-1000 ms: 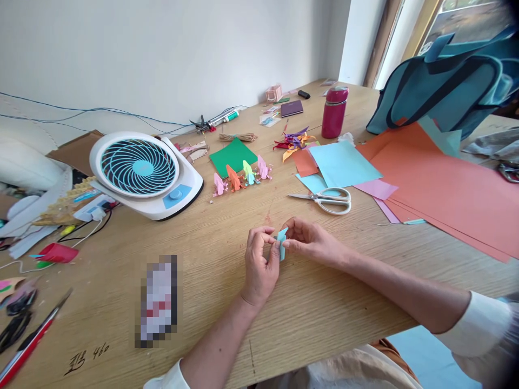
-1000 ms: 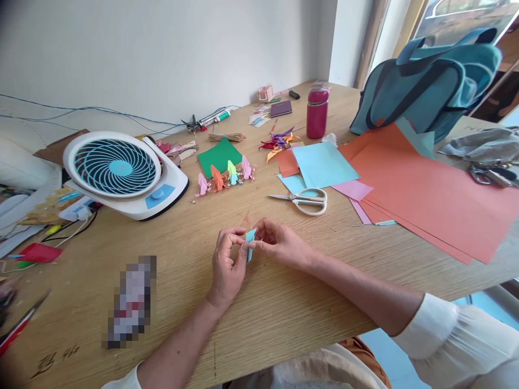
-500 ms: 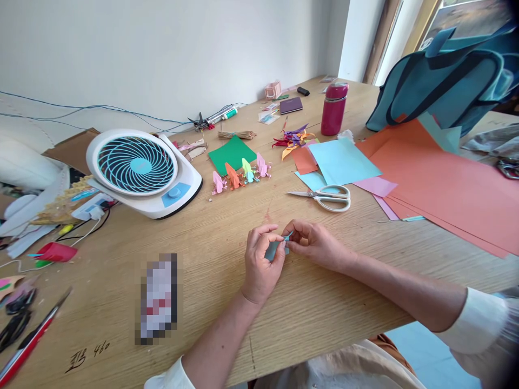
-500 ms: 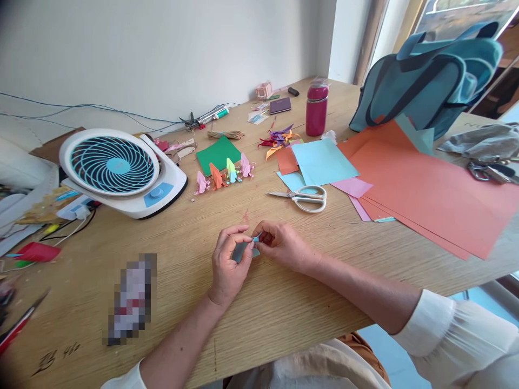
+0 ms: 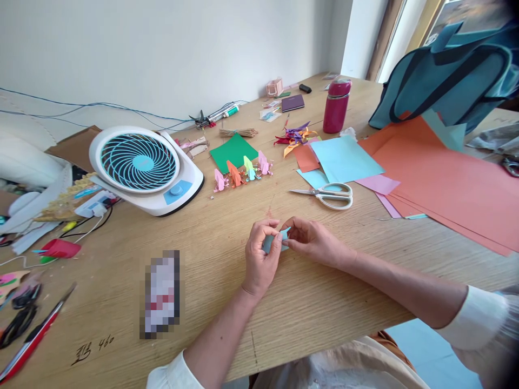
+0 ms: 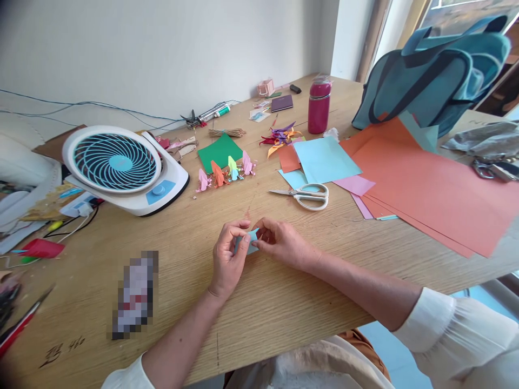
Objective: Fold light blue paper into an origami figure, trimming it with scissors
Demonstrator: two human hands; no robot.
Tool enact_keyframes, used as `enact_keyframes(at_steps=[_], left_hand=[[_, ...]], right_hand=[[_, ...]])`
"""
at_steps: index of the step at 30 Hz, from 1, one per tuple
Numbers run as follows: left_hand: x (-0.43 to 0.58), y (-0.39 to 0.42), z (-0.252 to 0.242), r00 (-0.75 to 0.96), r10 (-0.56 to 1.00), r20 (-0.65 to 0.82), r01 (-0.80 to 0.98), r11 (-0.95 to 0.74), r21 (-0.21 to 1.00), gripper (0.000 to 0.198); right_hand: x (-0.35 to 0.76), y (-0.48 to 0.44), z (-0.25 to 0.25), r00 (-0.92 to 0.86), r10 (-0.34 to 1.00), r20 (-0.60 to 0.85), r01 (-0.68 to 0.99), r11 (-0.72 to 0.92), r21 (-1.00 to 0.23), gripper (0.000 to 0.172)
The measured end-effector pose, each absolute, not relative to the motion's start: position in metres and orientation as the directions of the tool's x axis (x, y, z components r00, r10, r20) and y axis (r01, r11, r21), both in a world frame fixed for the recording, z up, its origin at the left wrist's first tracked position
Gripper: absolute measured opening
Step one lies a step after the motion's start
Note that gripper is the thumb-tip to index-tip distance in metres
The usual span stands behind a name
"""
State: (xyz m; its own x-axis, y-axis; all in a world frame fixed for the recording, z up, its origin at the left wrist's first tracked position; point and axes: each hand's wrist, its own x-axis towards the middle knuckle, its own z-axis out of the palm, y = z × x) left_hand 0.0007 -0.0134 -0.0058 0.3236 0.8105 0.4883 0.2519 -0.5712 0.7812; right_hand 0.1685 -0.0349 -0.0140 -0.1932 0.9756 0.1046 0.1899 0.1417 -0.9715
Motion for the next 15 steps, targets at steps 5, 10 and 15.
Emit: enact_keyframes(at_steps=[5,10,15], left_hand=[[-0.002,-0.011,-0.006,0.249,0.896,0.367,0.095,-0.400,0.912,0.009],[-0.006,-0.006,-0.006,0.247,0.934,0.257,0.046,-0.277,0.960,0.016],[-0.005,-0.004,-0.008,0.316,0.943,0.105,0.015,-0.116,0.993,0.021]], right_hand=[[0.171,-0.028,-0.017,-0.225,0.970,0.090,0.014,0.096,-0.995,0.028],[0.176,-0.022,-0.016,-0.140,0.986,0.092,-0.041,0.087,-0.995,0.034],[0.176,-0.021,-0.014,-0.125,0.987,0.097,-0.095,0.086,-0.992,0.040]])
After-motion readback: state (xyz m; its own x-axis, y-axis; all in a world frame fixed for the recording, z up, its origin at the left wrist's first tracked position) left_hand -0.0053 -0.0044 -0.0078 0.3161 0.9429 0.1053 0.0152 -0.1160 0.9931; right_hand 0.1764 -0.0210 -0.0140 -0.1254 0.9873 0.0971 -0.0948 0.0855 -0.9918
